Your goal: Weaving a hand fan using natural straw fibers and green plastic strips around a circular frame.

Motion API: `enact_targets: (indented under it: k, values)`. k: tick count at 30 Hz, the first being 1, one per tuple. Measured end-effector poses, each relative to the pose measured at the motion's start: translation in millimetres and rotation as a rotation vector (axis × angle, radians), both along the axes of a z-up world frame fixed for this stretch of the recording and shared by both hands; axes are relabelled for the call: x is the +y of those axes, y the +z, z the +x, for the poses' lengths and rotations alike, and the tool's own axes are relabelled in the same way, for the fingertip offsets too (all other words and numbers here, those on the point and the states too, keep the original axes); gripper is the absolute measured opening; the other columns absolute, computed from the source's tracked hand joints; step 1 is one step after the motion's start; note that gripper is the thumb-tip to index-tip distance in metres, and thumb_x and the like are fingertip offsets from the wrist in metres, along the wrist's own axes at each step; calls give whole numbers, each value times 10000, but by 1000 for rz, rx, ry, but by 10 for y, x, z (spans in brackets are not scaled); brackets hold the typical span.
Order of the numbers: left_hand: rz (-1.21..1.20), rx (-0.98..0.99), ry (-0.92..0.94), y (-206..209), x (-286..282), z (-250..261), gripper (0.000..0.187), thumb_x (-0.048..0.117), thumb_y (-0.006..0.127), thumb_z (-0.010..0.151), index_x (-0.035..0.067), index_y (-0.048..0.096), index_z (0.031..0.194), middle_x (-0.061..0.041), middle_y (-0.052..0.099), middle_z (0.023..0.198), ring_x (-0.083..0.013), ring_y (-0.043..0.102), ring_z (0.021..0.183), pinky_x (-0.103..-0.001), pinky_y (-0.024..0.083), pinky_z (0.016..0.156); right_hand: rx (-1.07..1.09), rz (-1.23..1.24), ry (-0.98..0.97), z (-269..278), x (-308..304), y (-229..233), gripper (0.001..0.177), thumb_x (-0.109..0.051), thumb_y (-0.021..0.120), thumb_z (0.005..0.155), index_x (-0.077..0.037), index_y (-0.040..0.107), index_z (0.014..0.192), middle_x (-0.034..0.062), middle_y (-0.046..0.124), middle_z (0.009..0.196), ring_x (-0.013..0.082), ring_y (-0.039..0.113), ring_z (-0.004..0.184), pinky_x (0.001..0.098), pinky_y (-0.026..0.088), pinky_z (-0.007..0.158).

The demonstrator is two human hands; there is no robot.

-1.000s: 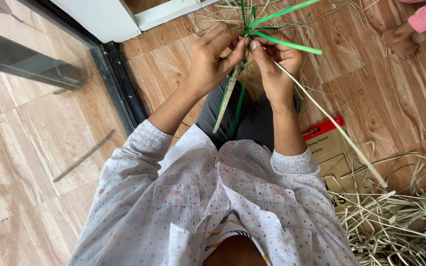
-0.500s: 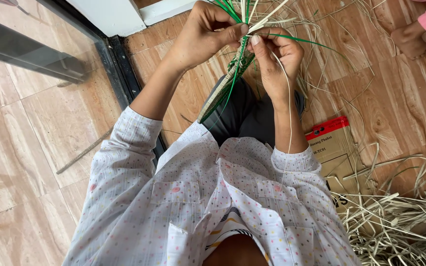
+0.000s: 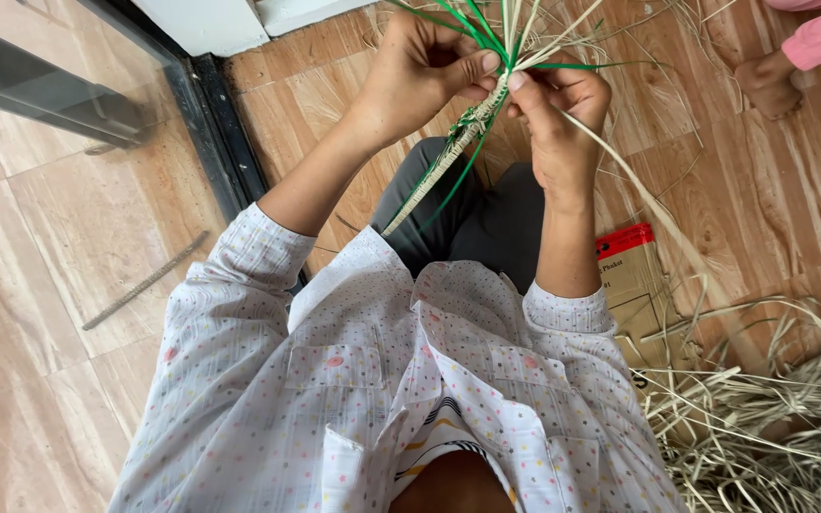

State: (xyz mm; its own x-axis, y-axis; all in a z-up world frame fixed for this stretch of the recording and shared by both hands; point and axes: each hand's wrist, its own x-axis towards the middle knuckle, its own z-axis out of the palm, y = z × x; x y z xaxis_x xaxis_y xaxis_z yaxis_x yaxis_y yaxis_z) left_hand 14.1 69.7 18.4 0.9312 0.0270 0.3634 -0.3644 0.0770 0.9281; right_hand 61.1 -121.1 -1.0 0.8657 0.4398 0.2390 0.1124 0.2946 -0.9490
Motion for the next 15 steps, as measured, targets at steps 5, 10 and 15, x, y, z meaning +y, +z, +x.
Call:
enact_targets:
  k: [5, 10, 15]
  values:
    - [-169, -21, -67, -139, -104, 40, 72, -2, 686, 968, -72, 683, 948, -166, 739, 840, -182, 754, 763, -248, 667, 703, 179, 98, 20, 140, -235, -231, 199, -2, 690, 951, -14, 575, 1112, 110, 668, 1019, 105, 614, 798, 194, 522, 693]
    - [-134, -83, -95, -103, -214, -5, 131, -122, 709, 927, -41, 710, 1030, -95, 728, 898, -111, 677, 783, -211, 590, 721, 193, 60, 49, 157, -363, -130, 136, 20, 641, 942, -15, 622, 1072, 68, 654, 937, 96, 588, 754, 190, 521, 676]
    - [79, -206, 42, -1, -276, -21, 120, -102, 724, 902, -53, 747, 1009, -80, 747, 861, -93, 630, 699, -218, 526, 617, 216, 68, 24, 218, -507, -240, 167, 15, 640, 942, -12, 592, 1099, 78, 659, 978, 108, 607, 800, 195, 534, 703]
